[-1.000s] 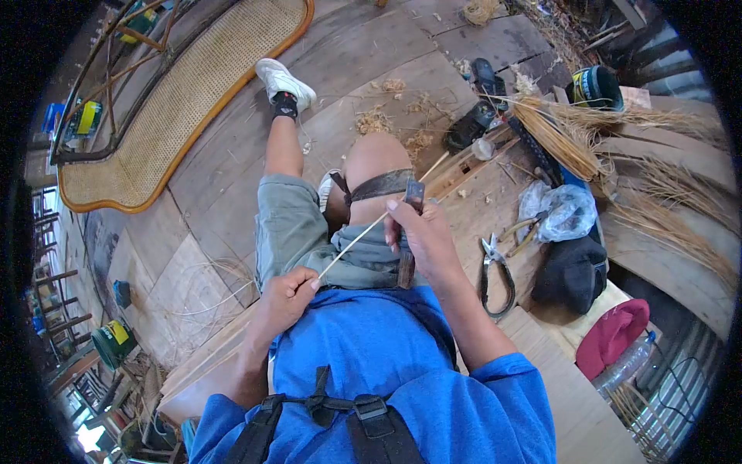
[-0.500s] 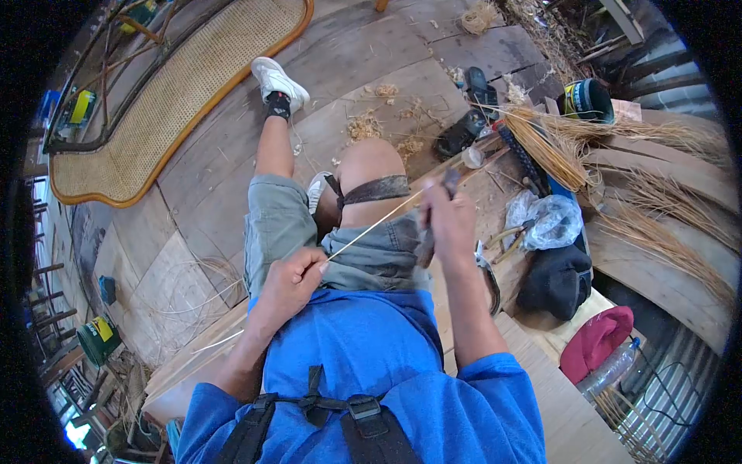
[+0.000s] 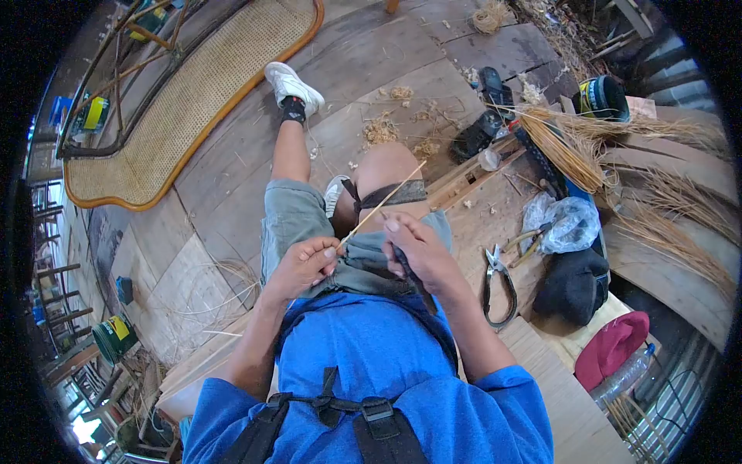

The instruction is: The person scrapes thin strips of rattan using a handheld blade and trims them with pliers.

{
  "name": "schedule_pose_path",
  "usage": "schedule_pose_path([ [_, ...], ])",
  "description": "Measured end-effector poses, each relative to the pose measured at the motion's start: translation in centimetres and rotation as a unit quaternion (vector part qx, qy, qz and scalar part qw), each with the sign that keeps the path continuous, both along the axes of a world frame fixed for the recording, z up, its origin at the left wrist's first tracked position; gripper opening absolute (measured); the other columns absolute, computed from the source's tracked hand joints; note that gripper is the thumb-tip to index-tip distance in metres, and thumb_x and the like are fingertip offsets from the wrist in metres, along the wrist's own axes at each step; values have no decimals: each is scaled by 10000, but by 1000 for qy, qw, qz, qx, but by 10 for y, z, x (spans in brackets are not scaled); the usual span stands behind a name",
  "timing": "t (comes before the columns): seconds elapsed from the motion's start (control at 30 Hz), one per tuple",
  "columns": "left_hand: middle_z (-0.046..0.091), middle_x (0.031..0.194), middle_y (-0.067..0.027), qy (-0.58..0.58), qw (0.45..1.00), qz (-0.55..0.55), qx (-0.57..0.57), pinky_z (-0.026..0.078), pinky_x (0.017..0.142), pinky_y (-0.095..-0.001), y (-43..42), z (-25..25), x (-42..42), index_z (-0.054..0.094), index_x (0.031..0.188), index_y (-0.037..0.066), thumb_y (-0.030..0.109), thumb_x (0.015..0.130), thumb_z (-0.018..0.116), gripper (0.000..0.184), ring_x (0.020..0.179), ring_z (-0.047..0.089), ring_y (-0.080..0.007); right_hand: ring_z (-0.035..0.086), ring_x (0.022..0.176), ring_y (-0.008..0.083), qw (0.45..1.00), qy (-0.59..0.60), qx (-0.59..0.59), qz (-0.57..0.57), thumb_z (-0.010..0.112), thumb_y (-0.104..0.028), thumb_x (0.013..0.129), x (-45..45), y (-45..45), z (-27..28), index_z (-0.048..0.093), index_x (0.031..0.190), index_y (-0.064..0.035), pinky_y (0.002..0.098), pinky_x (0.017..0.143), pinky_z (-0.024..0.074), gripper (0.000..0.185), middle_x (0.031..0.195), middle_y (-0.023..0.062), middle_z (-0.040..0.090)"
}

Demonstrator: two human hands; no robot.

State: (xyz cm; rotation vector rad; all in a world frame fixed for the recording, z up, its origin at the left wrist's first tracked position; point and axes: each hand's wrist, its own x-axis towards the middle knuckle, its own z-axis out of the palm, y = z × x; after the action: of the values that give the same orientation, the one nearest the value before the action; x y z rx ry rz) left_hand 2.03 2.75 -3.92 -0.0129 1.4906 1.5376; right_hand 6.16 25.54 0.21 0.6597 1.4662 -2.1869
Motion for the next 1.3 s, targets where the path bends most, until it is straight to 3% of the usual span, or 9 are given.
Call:
schedule_pose_path([
  [0.17,484,664,52,36,999,-14,-19,305,472,-161,-1,1,4,593,1005,51,256,943,498,234,538,386,-15,440,480,67,997,54,-3,-54,465,-397,950,-20,-3,-17,564,1081,-41,197,429,349,392,658,14,486],
  [0.27,495,676,37,81,992,-34,-95,343,519,-193,-1,12,7,594,982,26,244,941,493,244,583,416,-39,512,503,137,963,125,238,4,465,-368,949,-24,-2,-24,570,1063,-30,255,461,415,371,671,45,542],
  [0.37,509,693,21,161,972,-62,-158,376,579,-227,-2,27,12,594,959,-1,232,941,484,257,638,442,-62,593,641,247,788,311,527,70,465,-295,944,-24,2,-23,567,1061,-17,352,582,478,319,780,92,614],
  [0.47,519,706,12,190,972,-49,-127,390,617,-240,-4,48,19,597,948,-13,223,942,479,264,672,455,-71,602,816,325,704,316,611,175,454,-243,933,-19,16,-28,566,1053,-7,419,721,479,288,908,119,636],
  [0.57,532,720,11,209,972,12,-111,397,628,-232,-10,52,24,603,952,-11,214,941,483,255,683,463,-64,597,807,254,822,206,531,-16,427,-265,948,-35,101,-62,539,1139,-6,383,723,481,341,909,108,625],
  [0.77,561,746,13,174,974,126,-73,408,627,-225,16,42,1,609,951,-14,207,928,515,241,703,485,-56,472,514,66,981,116,127,84,505,-255,930,-11,17,5,506,1232,-22,200,453,373,381,660,20,527],
  [1.13,553,691,-23,177,968,-19,-176,407,584,-260,-35,22,22,609,928,-3,208,912,523,228,650,482,-80,480,488,94,954,95,100,-266,476,-343,931,-37,89,8,574,963,28,232,430,374,385,596,12,502],
  [1.23,509,684,19,129,979,16,-158,372,565,-238,-30,21,27,608,928,4,207,920,511,225,637,431,-59,469,477,98,974,16,222,-40,519,-284,911,-24,70,7,571,965,19,236,412,368,312,624,19,508],
  [1.3,483,685,40,125,983,25,-130,350,556,-226,-10,25,23,608,930,8,202,923,503,221,634,402,-46,455,474,92,989,-54,94,104,563,-231,892,-14,26,2,560,976,4,230,398,357,249,647,21,508],
])
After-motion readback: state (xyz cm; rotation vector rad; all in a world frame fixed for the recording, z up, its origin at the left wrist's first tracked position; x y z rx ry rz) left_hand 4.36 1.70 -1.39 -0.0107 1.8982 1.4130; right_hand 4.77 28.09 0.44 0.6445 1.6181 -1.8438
